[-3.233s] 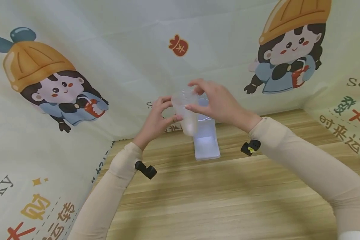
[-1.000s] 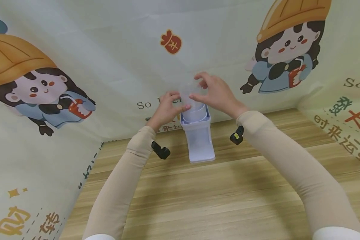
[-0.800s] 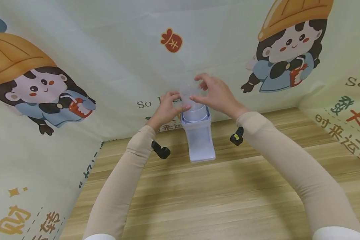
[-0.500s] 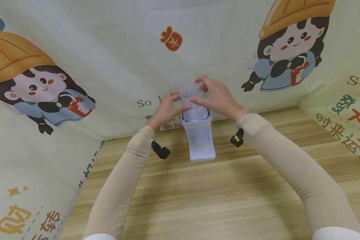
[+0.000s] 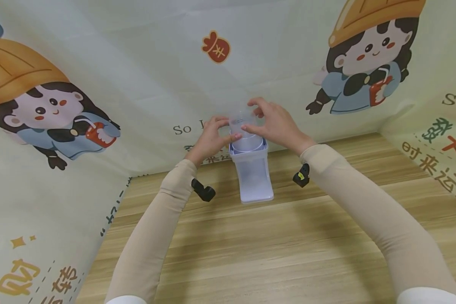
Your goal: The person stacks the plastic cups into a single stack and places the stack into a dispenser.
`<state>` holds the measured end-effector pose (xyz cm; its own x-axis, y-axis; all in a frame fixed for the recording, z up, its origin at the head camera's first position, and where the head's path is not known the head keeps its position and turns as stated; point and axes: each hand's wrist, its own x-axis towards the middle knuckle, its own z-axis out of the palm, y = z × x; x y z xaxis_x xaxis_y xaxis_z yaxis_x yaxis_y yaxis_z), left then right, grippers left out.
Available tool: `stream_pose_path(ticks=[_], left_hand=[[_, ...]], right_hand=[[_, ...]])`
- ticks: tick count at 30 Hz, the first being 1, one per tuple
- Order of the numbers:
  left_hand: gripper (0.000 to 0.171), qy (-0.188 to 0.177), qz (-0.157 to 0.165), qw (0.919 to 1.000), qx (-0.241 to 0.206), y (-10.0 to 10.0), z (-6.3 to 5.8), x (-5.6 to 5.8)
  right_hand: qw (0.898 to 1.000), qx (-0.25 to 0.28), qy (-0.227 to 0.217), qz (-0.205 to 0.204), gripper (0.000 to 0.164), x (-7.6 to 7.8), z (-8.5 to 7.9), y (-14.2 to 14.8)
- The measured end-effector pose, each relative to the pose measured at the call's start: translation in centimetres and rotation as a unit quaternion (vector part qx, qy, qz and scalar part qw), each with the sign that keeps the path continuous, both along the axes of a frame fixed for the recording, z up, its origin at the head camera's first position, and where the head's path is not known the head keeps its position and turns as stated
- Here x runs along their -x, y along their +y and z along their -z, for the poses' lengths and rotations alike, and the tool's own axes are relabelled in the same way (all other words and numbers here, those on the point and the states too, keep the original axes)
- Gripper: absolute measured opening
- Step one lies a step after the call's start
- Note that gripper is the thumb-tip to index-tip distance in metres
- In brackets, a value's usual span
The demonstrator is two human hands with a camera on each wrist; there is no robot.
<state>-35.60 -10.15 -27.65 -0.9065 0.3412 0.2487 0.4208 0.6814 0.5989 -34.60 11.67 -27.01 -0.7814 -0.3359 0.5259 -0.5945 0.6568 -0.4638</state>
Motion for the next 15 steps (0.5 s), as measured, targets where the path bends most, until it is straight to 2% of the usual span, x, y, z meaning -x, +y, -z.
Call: stream_pose_path(ticks=[7,15], left_hand=[[0.066,0.001,-0.013,0.9996,-0.026,0.0,0.1,0.0],[0.061,0.021,-0.019,0.9982,-0.054,-0.2,0.0,0.1]], right_hand=[[0.999,0.024,-0.044,0.003,0.074,0.0,-0.2,1.0],[0.998,0.041,-0.043,-0.024,0.068,0.2,0.3,1.5]])
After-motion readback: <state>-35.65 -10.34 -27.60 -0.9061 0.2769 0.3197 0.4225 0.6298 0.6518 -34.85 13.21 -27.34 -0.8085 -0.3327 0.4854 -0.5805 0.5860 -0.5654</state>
